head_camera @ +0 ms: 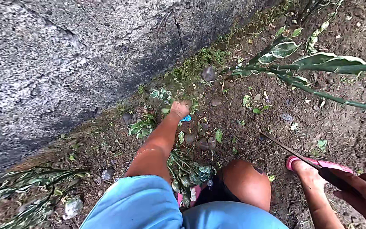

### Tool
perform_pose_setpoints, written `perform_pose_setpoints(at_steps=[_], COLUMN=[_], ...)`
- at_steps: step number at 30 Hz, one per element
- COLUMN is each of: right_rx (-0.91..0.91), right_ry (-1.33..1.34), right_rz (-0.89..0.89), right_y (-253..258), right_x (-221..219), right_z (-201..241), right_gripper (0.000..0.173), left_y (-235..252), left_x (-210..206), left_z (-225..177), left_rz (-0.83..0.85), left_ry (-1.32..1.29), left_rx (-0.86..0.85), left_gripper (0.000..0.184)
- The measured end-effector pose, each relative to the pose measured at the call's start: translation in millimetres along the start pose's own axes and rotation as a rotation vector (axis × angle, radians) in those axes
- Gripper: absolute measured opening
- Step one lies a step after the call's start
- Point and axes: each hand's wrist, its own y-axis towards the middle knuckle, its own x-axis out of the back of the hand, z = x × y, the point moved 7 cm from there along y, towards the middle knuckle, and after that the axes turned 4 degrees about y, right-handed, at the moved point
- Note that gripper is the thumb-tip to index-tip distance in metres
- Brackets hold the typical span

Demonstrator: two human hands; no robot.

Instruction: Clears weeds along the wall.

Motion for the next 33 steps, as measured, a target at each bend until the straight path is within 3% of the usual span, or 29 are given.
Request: perform_pose_setpoints(at_steps=[4,7,10,13,17,19,21,26,29,33], right_rx=[0.005,0.007,-0.016,-0.024,-0.007,-0.002,0.012,-0.003,-0.017,-0.011], right_ry=[0.003,0.003,-0.013,-0.017,-0.022,-0.017,-0.017,-0.035,-0.024,0.036], right_rz=[-0.025,-0.040,-0.036,-0.044,-0.058,-0.066,-0.088,-0.185,-0.201,-0.200], right_y=[1,0,0,0,-3,-3,-1,-4,-12,-19], right_x=[0,-2,-1,0,-1,-3,-5,-16,-34,-67], right_z=[-1,-1,0,2,2,2,2,2,1,-6], right_gripper=[0.049,0.048,0.048,0.047,0.045,0.045,0.044,0.040,0.041,0.044], left_y=[27,48,45,29,-18,-42,-66,-72,-71,-97], left_x=[22,18,5,-1,-7,-23,-45,-60,-44,12], left_z=[12,-1,-38,-68,-101,-109,-101,-92,-92,-59], left_rz=[-0.264,-0.034,0.076,-0.056,-0.073,0.024,0.111,0.202,0.152,-0.066], left_ry=[-0.254,-0.287,-0.206,-0.156,-0.144,-0.096,-0.102,-0.056,-0.128,-0.406], left_rx=[0.062,0.136,0.094,0.061,-0.201,-0.266,-0.245,-0.225,-0.256,0.029], left_gripper=[0.049,0.078,0.064,0.048,0.044,0.055,0.060,0.042,0.045,0.057])
